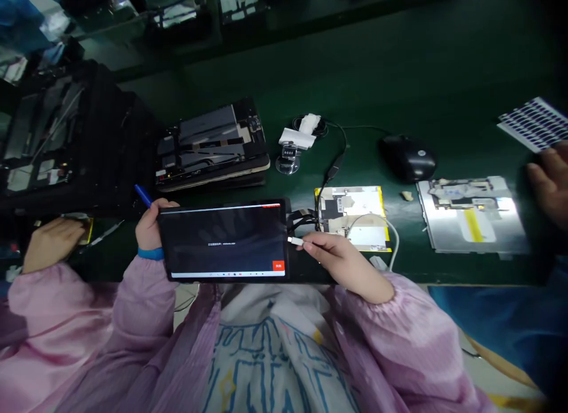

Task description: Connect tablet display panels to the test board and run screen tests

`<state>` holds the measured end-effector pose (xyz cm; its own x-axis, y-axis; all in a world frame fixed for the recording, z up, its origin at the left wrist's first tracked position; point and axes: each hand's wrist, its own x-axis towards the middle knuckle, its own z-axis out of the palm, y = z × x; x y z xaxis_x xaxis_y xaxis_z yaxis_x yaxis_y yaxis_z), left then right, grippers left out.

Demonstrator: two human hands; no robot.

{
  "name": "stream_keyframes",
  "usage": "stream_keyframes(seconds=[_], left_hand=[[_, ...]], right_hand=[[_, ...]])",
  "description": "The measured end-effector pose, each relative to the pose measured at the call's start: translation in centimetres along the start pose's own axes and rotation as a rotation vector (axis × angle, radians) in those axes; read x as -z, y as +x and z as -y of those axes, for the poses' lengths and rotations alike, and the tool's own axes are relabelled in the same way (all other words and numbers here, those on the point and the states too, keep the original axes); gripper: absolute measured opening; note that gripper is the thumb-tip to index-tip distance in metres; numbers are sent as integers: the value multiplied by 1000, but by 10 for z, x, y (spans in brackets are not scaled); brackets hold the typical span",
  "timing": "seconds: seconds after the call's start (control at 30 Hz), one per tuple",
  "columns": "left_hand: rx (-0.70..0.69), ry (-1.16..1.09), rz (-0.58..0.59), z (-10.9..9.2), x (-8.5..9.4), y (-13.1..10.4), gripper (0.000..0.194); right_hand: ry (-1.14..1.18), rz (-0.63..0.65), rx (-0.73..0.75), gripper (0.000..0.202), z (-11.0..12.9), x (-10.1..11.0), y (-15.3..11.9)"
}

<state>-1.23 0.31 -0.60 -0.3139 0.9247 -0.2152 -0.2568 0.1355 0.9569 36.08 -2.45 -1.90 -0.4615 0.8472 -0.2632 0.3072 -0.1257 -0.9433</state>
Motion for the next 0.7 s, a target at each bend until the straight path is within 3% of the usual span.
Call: stream_keyframes(seconds=[0.7], left_hand=[[-54, -24, 11, 5, 7, 2, 26]], right_hand=[[-143, 45, 45, 28, 0, 1, 3]])
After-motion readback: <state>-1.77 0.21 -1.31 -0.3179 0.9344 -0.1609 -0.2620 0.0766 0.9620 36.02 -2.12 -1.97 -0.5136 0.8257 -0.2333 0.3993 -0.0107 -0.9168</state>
